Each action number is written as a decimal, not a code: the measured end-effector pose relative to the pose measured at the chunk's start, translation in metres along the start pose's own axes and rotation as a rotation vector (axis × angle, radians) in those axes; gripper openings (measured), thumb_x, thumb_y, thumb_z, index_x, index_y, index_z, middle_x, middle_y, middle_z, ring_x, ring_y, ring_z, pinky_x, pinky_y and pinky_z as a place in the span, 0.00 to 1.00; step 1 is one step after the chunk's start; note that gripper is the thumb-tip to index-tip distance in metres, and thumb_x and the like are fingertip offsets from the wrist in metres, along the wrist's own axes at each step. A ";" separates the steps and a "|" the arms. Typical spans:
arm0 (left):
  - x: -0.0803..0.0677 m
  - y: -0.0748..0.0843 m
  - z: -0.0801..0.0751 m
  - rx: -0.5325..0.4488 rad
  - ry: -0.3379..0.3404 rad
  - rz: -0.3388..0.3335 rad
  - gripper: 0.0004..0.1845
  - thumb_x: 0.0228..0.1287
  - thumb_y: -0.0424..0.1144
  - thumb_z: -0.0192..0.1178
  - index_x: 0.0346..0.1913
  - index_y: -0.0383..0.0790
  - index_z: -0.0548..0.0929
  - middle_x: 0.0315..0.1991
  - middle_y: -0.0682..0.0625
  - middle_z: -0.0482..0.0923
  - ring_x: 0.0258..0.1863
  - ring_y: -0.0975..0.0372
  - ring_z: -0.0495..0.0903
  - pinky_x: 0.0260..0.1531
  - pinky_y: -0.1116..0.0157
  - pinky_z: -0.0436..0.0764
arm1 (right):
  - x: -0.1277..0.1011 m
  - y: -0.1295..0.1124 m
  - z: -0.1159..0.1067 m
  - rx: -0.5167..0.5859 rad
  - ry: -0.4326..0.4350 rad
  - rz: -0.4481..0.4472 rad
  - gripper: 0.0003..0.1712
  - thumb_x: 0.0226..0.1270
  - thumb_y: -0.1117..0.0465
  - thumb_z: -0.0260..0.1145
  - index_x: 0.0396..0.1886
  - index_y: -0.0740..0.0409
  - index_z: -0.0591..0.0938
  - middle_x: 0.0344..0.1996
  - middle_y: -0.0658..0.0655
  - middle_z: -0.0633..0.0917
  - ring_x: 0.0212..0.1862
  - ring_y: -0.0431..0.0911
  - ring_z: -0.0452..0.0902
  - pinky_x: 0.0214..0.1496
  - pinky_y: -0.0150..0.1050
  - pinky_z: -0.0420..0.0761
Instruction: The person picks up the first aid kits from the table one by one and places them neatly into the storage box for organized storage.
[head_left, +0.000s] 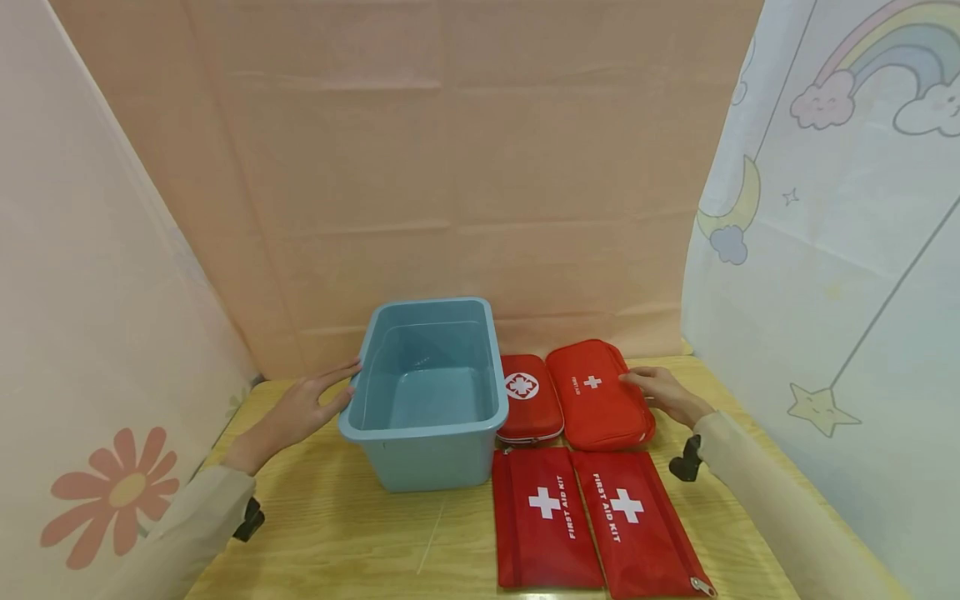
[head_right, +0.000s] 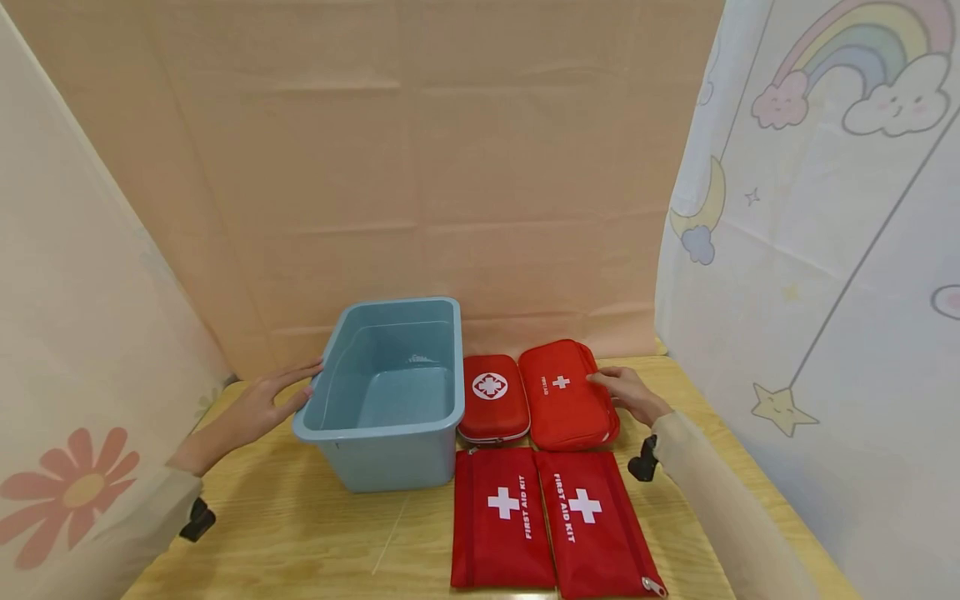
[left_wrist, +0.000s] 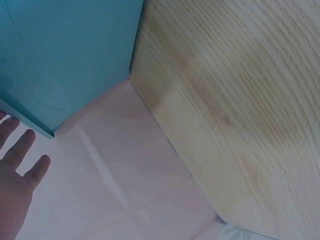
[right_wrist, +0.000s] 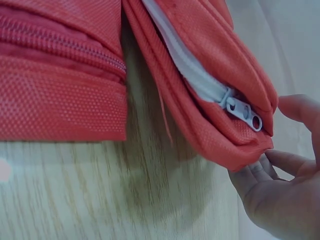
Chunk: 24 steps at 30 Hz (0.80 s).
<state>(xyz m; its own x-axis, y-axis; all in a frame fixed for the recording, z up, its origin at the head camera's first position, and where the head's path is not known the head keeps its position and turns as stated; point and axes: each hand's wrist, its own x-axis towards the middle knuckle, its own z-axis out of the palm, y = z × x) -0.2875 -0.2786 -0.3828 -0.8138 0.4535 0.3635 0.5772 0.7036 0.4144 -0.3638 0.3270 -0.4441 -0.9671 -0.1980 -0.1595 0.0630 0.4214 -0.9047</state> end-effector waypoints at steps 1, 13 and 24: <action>0.000 0.000 0.000 0.005 0.001 0.000 0.27 0.77 0.45 0.53 0.72 0.37 0.69 0.72 0.42 0.64 0.68 0.44 0.65 0.61 0.40 0.67 | 0.000 0.000 0.000 0.001 0.002 0.006 0.38 0.78 0.52 0.56 0.70 0.80 0.59 0.62 0.74 0.71 0.58 0.58 0.73 0.62 0.54 0.75; 0.002 -0.001 0.002 0.068 0.042 0.065 0.25 0.75 0.42 0.56 0.69 0.33 0.72 0.70 0.40 0.66 0.71 0.43 0.61 0.70 0.41 0.52 | 0.002 -0.001 0.003 -0.012 0.022 0.039 0.42 0.74 0.55 0.61 0.69 0.83 0.56 0.60 0.76 0.72 0.50 0.52 0.80 0.55 0.50 0.81; 0.002 0.000 0.003 0.101 0.070 0.089 0.24 0.74 0.40 0.56 0.67 0.32 0.73 0.68 0.37 0.69 0.70 0.41 0.62 0.71 0.43 0.48 | 0.005 0.005 0.002 0.007 0.040 0.020 0.42 0.73 0.54 0.63 0.71 0.77 0.56 0.56 0.72 0.77 0.45 0.49 0.83 0.52 0.50 0.83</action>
<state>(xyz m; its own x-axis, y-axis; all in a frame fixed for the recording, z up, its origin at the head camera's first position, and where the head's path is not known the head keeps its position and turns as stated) -0.2899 -0.2760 -0.3846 -0.7511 0.4797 0.4535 0.6340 0.7156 0.2932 -0.3683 0.3265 -0.4503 -0.9746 -0.1542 -0.1623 0.0843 0.4186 -0.9043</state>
